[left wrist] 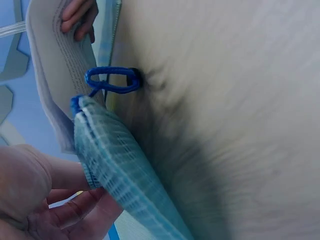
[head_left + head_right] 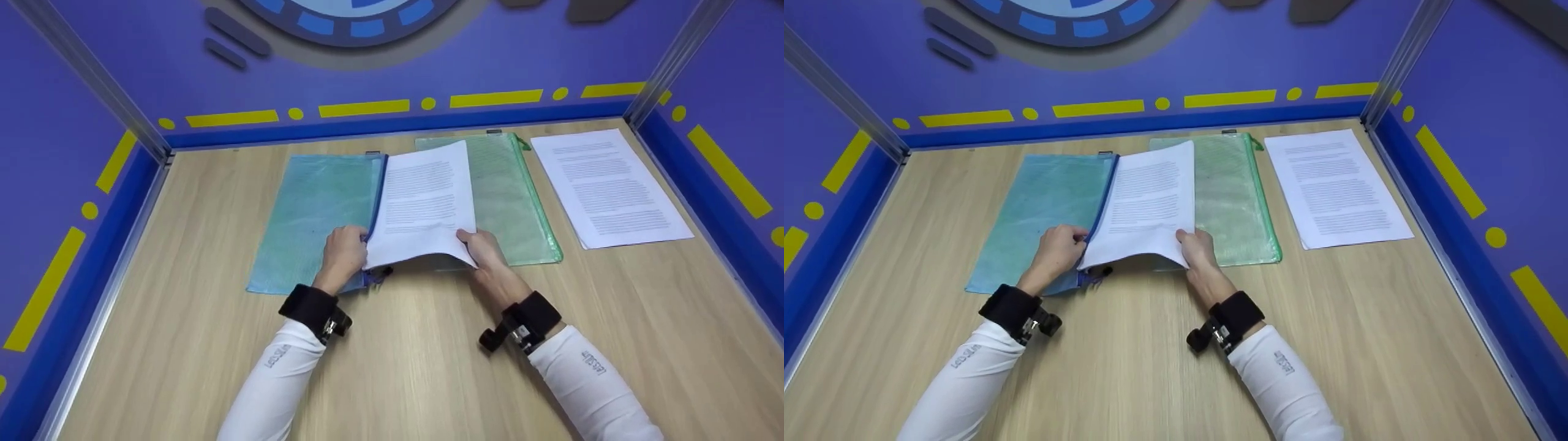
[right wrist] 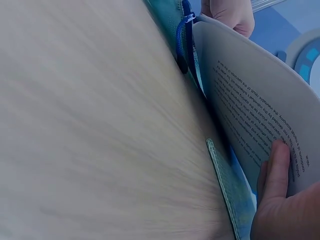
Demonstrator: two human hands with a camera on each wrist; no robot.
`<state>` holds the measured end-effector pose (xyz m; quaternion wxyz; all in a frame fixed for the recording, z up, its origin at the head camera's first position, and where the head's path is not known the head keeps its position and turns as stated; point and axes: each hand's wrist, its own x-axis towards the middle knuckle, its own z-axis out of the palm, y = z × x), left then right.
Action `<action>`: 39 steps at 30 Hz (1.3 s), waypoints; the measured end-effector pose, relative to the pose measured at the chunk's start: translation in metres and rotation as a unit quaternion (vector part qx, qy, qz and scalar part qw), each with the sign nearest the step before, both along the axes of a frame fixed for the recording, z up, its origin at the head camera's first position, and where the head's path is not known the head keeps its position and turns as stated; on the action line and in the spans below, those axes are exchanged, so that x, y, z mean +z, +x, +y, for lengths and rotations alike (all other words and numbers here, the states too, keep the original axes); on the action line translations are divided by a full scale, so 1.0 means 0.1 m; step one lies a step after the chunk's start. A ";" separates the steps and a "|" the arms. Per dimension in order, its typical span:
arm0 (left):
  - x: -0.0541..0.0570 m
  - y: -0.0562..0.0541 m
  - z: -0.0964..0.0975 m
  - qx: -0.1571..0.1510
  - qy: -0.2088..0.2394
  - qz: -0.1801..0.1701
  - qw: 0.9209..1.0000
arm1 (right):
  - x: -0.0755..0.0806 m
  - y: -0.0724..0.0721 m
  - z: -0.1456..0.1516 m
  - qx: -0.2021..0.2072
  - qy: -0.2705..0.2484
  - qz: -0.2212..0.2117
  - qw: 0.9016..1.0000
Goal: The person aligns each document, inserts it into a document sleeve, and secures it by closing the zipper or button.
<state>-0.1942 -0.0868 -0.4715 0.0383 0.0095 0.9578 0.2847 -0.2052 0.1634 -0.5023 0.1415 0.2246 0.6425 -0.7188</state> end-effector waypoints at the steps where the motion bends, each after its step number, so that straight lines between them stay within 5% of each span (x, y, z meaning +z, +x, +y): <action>1: 0.00 0.00 0.00 -0.001 0.001 -0.002 1.000 | 0.00 0.00 0.00 -0.001 0.004 -0.001 1.000; 11: 0.00 0.02 -0.04 -0.014 0.021 -0.006 1.000 | -0.05 0.03 -0.02 -0.050 -0.148 -0.006 0.988; 20: 0.01 -0.02 -0.04 -0.006 0.000 -0.004 1.000 | -0.01 0.04 -0.03 -0.009 0.005 0.006 1.000; 33: 0.02 -0.03 -0.06 -0.027 -0.029 0.038 0.999 | 0.05 0.06 0.06 0.057 0.136 0.025 0.989; 39: -0.01 0.01 -0.03 -0.033 -0.054 0.049 0.997 | 0.10 0.09 0.00 0.069 0.148 0.052 0.985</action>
